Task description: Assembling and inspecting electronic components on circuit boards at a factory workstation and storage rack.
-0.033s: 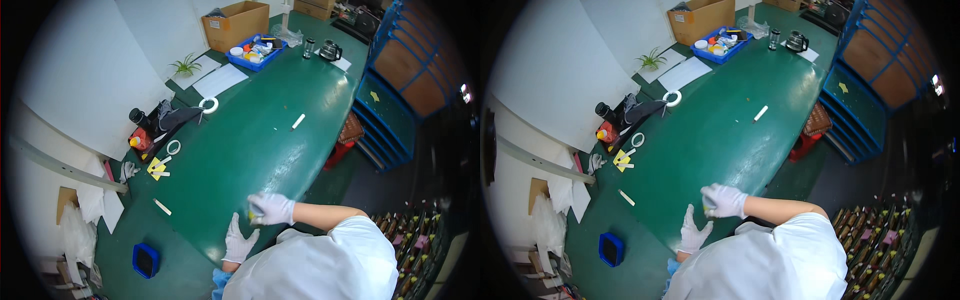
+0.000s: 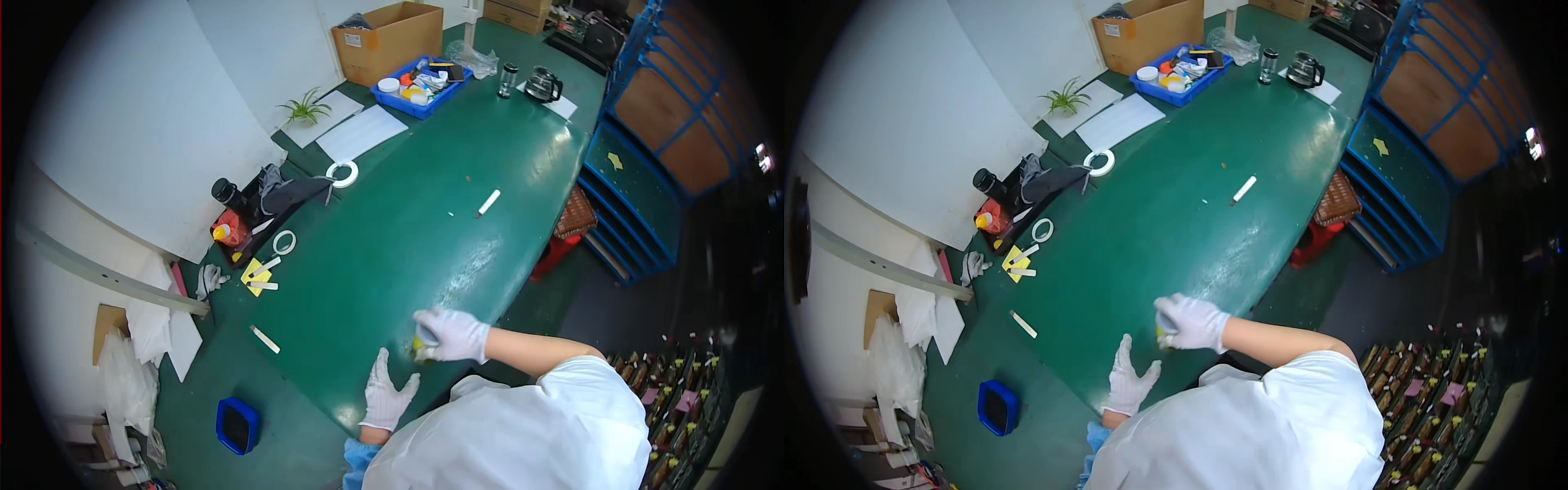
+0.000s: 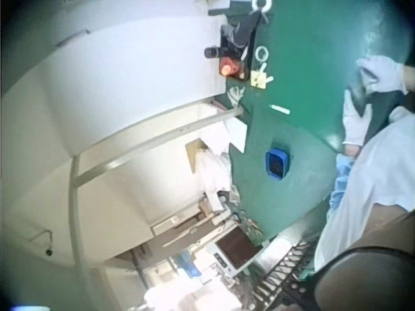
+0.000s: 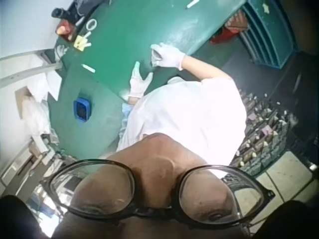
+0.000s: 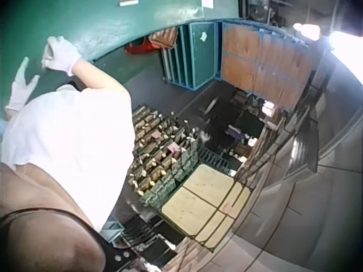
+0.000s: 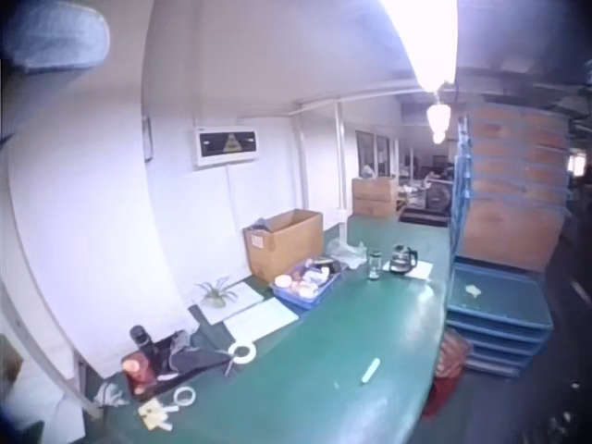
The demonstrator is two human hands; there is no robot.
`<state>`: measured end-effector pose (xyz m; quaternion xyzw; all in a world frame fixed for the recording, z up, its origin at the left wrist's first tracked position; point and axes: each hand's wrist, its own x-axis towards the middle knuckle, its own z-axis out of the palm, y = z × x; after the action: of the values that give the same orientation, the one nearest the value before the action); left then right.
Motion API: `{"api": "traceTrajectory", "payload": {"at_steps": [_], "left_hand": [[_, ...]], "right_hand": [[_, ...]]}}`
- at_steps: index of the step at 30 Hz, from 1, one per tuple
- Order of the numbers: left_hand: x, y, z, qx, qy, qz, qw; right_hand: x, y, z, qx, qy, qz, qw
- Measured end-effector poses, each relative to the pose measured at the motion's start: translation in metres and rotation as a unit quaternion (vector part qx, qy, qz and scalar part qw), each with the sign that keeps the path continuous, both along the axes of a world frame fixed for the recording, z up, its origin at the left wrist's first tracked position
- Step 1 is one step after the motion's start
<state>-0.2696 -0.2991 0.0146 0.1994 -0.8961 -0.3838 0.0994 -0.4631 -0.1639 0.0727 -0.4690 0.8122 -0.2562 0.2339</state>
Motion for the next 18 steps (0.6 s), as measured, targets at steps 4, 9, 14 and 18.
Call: {"api": "traceTrajectory", "payload": {"at_steps": [4, 9, 14, 18], "left_hand": [[-0.040, -0.036, -0.025, 0.115, -0.141, -0.001, 0.983], [-0.116, -0.074, -0.058, 0.052, -0.204, -0.084, 0.974], [-0.216, -0.087, -0.089, 0.004, -0.231, -0.034, 0.972], [-0.302, -0.089, -0.126, -0.061, -0.179, 0.026, 0.982]], "right_hand": [[-0.059, 0.033, 0.010, 0.026, 0.083, -0.093, 0.992], [-0.103, 0.075, 0.029, -0.009, 0.124, -0.116, 0.985], [-0.226, 0.114, 0.048, -0.008, 0.248, -0.162, 0.955], [-0.373, 0.112, 0.029, -0.018, 0.235, -0.217, 0.947]]}}
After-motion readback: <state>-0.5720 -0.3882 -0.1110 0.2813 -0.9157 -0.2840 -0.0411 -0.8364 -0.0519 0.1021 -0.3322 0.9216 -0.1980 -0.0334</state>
